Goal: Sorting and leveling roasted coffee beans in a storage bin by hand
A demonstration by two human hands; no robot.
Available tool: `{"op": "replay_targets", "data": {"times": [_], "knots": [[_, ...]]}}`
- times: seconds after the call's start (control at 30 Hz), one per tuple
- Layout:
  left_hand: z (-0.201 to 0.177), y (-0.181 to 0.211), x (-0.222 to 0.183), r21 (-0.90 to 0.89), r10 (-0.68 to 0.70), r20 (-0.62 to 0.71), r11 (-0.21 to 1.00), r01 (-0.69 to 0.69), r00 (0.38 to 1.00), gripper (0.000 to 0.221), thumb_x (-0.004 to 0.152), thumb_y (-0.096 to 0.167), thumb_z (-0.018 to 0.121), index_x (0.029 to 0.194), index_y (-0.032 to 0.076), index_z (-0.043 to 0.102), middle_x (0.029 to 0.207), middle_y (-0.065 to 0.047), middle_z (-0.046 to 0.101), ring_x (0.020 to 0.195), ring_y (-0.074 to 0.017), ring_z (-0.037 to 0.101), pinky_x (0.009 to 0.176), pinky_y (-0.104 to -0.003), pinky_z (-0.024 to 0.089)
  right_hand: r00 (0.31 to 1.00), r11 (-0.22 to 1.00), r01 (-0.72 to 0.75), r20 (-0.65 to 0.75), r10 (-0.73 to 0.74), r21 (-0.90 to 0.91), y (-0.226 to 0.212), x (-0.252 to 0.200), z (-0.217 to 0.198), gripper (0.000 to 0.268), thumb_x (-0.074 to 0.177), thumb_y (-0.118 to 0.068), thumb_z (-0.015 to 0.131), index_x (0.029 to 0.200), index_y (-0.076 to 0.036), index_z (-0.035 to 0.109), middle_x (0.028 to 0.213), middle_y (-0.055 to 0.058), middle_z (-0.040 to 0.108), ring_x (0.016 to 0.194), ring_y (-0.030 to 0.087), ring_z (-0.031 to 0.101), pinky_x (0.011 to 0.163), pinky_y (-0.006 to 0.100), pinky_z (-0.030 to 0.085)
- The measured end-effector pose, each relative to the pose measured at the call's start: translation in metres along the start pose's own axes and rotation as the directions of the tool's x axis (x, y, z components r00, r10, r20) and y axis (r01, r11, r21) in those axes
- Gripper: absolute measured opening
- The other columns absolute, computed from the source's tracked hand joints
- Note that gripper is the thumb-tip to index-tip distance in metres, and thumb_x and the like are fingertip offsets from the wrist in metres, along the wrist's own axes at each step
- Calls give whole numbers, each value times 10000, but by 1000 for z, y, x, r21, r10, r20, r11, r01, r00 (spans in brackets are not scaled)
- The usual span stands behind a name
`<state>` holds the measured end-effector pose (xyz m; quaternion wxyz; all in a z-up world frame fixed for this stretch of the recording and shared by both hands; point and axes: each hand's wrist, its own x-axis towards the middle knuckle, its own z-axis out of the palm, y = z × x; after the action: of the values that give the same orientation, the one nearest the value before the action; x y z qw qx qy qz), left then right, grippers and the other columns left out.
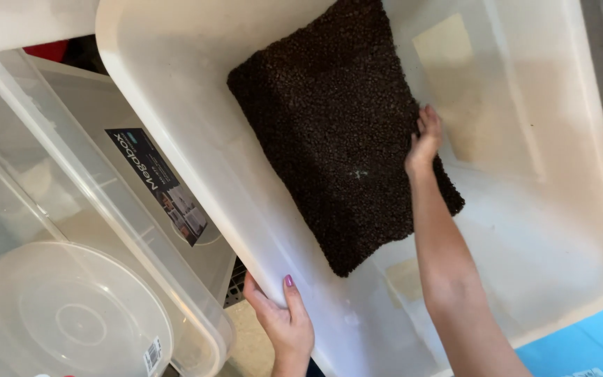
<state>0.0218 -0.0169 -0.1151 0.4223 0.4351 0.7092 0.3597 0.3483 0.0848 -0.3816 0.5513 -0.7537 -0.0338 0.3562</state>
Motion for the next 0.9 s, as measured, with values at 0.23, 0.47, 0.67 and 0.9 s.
{"op": "replay_targets", "data": {"times": [0.23, 0.47, 0.67, 0.9], "knots": [[-2, -6, -3, -11, -92, -4, 996, 92, 996, 564, 965, 147, 564, 1442, -28, 318, 1301, -224, 599, 1123, -291, 665, 952, -375, 587, 836, 643, -528, 207, 507, 556, 140, 5, 69, 533, 901, -404, 559, 1290, -66, 697, 1334, 157, 703, 1241, 355, 650, 1130, 479, 487], [-3, -9, -4, 0, -110, -35, 994, 110, 993, 577, 955, 177, 575, 1445, -17, 340, 1322, -213, 578, 1144, -289, 657, 956, -385, 573, 597, 637, -769, 295, 746, -52, 95, -100, 181, 803, 965, -558, 360, 1625, -106, 290, 1662, 151, 345, 1528, 349, 331, 1253, 507, 245], [-5, -5, -1, 30, -42, 7, 999, 42, 999, 538, 981, 175, 550, 1428, -27, 331, 1290, -209, 612, 1097, -285, 685, 906, -360, 606, 656, 360, -754, 606, 449, 550, 11, -60, 162, 684, 955, -528, 517, 1457, -65, 559, 1450, 209, 591, 1303, 378, 576, 1131, 514, 468], [-3, -2, 1, -15, -81, 25, 997, 82, 996, 548, 978, 177, 550, 1436, -25, 326, 1309, -206, 610, 1123, -284, 681, 926, -367, 607, 985, 911, -61, 174, -11, 408, 9, 39, 39, 759, 946, -620, 398, 1559, -173, 404, 1602, 168, 440, 1508, 411, 366, 1215, 541, 247]]}}
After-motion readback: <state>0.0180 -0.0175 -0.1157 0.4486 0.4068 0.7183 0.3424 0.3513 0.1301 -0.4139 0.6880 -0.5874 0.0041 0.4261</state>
